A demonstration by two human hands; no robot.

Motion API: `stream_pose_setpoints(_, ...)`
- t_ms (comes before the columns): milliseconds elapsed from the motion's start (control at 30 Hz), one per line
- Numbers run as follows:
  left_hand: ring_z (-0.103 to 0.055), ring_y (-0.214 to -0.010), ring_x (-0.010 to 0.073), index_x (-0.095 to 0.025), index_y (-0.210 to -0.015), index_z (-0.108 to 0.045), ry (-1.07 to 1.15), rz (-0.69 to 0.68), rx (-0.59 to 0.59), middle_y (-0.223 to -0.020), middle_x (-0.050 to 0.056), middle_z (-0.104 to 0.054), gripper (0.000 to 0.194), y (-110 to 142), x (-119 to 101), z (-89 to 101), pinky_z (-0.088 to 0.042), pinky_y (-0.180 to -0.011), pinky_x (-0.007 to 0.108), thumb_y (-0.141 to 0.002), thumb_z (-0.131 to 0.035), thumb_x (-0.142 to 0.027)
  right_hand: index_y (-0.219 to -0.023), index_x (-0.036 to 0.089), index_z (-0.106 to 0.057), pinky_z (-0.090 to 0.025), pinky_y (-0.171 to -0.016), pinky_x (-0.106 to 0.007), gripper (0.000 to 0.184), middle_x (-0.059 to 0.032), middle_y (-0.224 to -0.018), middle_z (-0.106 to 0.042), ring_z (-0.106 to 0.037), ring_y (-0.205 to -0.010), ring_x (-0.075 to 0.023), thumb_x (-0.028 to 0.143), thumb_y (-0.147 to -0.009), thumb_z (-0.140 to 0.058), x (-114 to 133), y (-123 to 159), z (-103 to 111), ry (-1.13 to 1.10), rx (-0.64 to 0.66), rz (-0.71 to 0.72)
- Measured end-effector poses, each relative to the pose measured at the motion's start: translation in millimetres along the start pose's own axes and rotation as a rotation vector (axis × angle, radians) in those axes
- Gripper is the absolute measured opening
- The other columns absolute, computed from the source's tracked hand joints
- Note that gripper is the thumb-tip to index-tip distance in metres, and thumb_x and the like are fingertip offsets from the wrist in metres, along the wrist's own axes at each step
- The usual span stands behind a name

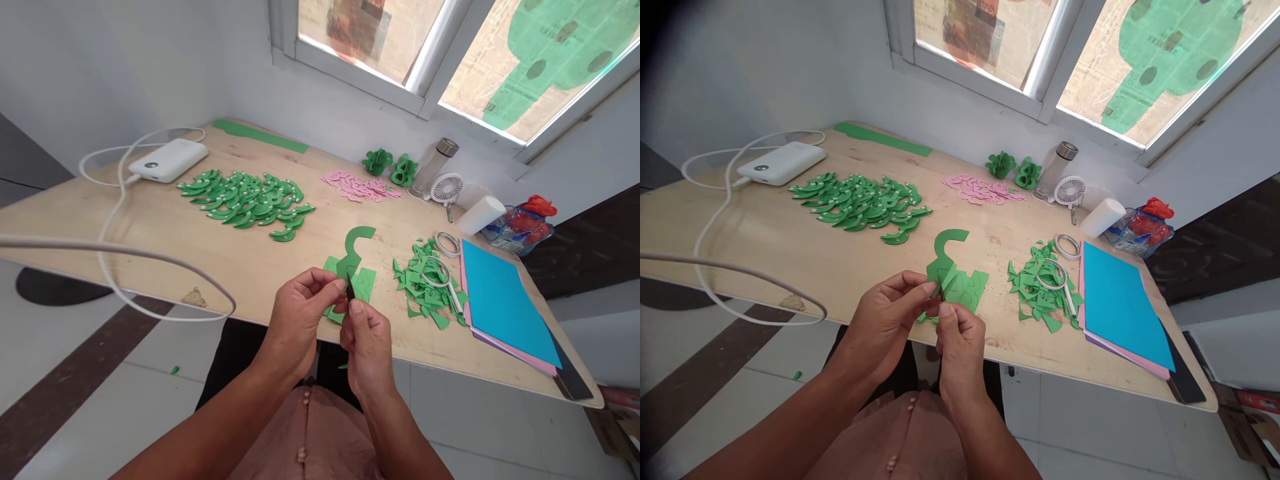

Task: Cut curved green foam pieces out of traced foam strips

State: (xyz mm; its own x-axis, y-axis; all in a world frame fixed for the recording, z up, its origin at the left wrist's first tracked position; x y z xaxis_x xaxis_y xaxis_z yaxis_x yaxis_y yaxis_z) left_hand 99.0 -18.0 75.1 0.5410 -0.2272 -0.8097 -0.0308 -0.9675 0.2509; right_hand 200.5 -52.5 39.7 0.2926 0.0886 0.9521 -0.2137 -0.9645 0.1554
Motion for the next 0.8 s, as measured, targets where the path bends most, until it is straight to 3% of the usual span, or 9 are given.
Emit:
stream_pose_setpoints(600,-0.049,-0.052,0.0098,-0.017,-0.062,-0.057,0.029,0.027,0.019,-0.053,-0.006,-0.052,0.020,2.7,-0.9,-1.6,-0.039,-0.057,0.025,-0.063,-0.077,-0.023,-0.066,0.016,-0.065,-0.018,-0.042,-0.023,0.045,0.0085,-0.046,-0.029,-0.023,-0.044,-0.0081,0.059,-0.079,-0.061,5.0,1.4,-0.3,0.036,-0.004,0.034)
stream_pose_setpoints(800,-0.050,-0.059,0.0092,-0.017,-0.067,-0.061,0.035,-0.015,-0.004,-0.063,-0.005,-0.056,0.018,-2.2,-3.1,3.0,-0.041,-0.063,0.025,-0.064,-0.078,-0.022,-0.067,0.015,-0.067,-0.018,-0.041,-0.022,0.042,0.0083,-0.046,-0.029,-0.022,-0.043,-0.0077,0.056,-0.080,-0.062,2.8,1.2,1.2,0.061,-0.008,0.032)
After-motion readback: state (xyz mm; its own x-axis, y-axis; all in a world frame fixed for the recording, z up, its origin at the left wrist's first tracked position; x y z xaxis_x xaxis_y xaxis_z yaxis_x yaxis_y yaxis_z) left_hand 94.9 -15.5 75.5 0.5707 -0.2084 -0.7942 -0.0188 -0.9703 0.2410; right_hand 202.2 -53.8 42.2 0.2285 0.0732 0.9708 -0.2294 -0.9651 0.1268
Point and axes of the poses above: each hand's wrist, its own y-axis away from the middle knuckle, its own z-axis out of the back of the hand, x = y × z, the point moved 6 cm from there along -y, towards the middle knuckle
